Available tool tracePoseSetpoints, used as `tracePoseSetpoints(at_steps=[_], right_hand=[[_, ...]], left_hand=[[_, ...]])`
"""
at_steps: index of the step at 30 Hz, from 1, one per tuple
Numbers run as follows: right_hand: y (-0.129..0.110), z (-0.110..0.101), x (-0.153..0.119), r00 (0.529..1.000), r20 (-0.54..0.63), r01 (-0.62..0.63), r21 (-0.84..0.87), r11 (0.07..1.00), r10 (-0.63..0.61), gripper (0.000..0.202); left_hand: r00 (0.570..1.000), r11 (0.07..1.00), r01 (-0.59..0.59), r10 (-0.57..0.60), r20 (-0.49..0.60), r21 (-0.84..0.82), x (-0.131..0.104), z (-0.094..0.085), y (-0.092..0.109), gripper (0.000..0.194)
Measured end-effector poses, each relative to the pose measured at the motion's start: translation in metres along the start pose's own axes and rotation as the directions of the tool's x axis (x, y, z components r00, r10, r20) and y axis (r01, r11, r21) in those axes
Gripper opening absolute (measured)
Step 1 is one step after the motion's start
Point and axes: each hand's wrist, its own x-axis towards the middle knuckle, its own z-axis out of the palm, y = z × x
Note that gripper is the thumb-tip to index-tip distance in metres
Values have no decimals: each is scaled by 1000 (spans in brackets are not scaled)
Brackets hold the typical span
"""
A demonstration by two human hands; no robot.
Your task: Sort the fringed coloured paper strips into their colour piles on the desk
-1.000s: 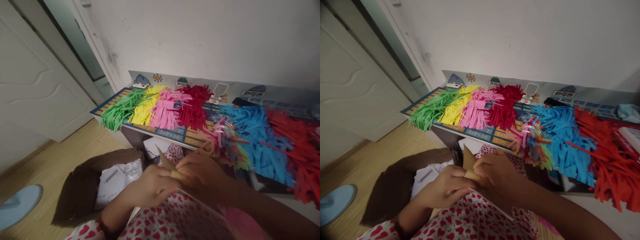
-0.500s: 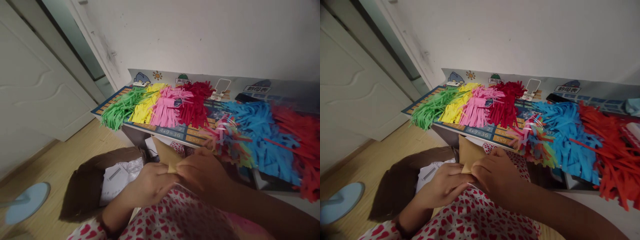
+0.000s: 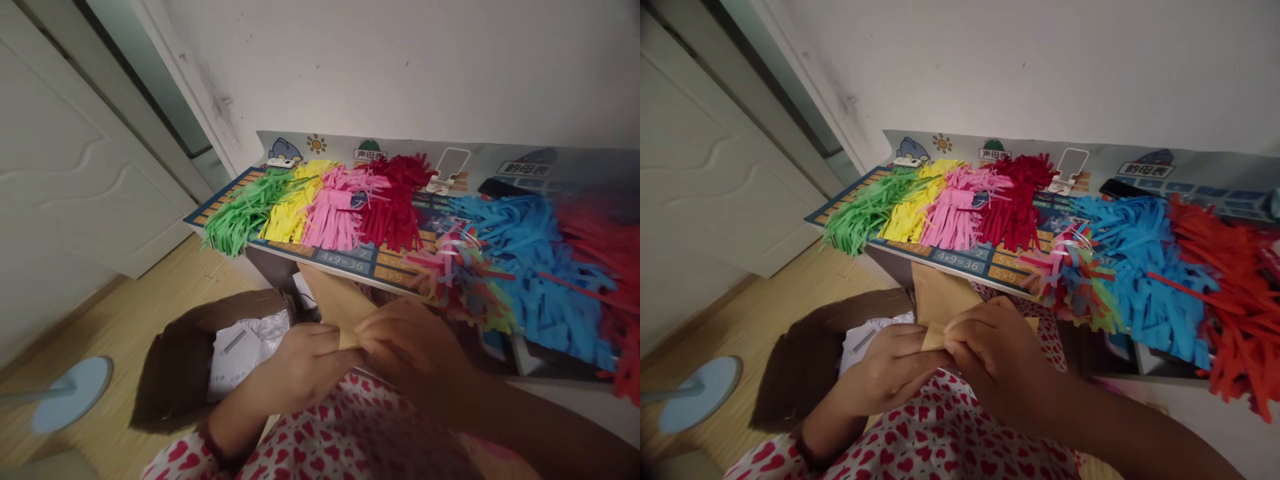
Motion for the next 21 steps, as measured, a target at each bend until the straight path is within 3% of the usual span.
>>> tracePoseSetpoints(at_steps=[3, 8, 12, 16, 21], right_hand=[[1, -1, 0, 999, 12, -34, 1, 999, 34, 17], [8, -4, 0, 981, 141, -132, -32, 991, 135, 13], [14, -6, 1, 973, 224, -35, -96, 995, 55, 10], [12, -9, 3, 974, 214, 84, -58, 995, -70, 19], [12, -11, 6, 960, 263, 131, -131, 983, -93, 24]], left_hand=[[1000, 1000, 16, -16, 18, -2, -1, 2, -1, 22], [999, 1000, 11, -11, 35, -3, 0, 2, 0, 20], [999, 1000, -26, 26, 47, -5, 3, 0, 1, 15], [996, 999, 24, -21, 81, -36, 3, -2, 2, 17], [991, 995, 70, -62, 118, -70, 2, -1, 1, 19]])
